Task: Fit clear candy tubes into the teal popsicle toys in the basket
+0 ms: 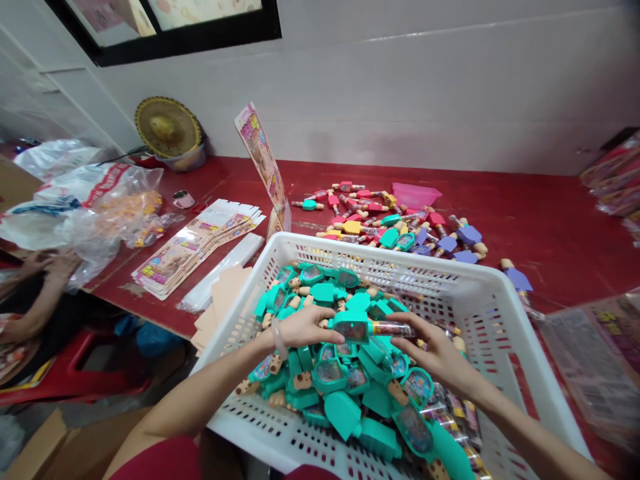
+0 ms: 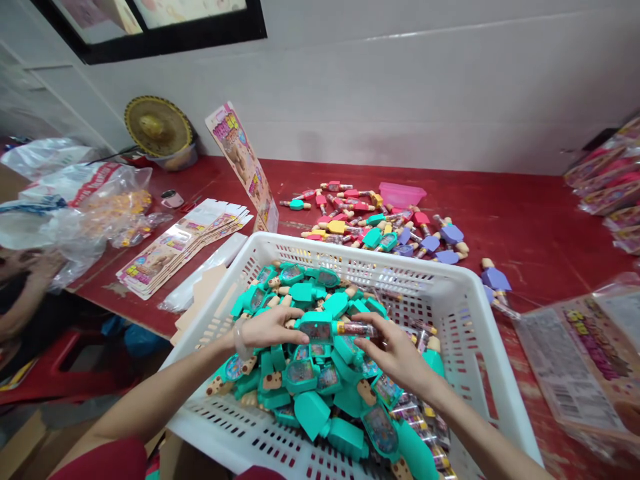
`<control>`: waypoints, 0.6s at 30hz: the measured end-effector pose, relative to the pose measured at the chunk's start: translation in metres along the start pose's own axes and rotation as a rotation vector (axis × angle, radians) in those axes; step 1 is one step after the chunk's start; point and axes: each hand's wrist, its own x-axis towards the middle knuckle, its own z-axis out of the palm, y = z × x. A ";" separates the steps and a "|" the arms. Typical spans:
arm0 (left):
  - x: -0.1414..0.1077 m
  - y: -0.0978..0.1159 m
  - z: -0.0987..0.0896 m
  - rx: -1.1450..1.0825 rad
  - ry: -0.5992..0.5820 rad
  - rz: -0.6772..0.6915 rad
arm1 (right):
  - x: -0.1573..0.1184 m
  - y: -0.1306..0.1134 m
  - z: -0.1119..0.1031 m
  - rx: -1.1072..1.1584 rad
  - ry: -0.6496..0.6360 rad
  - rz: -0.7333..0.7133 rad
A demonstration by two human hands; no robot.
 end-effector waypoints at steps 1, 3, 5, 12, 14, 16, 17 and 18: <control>0.000 -0.001 0.000 -0.055 -0.039 -0.014 | -0.001 -0.001 -0.002 -0.029 0.020 -0.011; 0.000 -0.002 0.000 -0.121 -0.096 -0.011 | -0.002 -0.002 -0.004 -0.061 0.026 0.006; 0.000 -0.002 0.002 -0.108 -0.083 0.019 | -0.003 -0.001 -0.005 -0.082 0.013 0.031; -0.001 0.000 0.012 0.007 0.057 0.098 | -0.001 0.012 0.006 0.020 0.002 0.162; 0.002 -0.002 0.011 -0.119 -0.032 0.019 | 0.000 0.012 0.007 0.061 -0.005 0.188; 0.004 -0.004 0.009 -0.305 -0.167 -0.075 | 0.001 0.008 0.006 0.077 0.021 0.148; 0.005 -0.006 0.008 -0.403 -0.218 -0.120 | 0.001 0.005 0.005 0.073 0.028 0.119; 0.006 -0.006 0.006 -0.491 -0.249 -0.165 | 0.000 0.002 0.003 0.061 0.022 0.093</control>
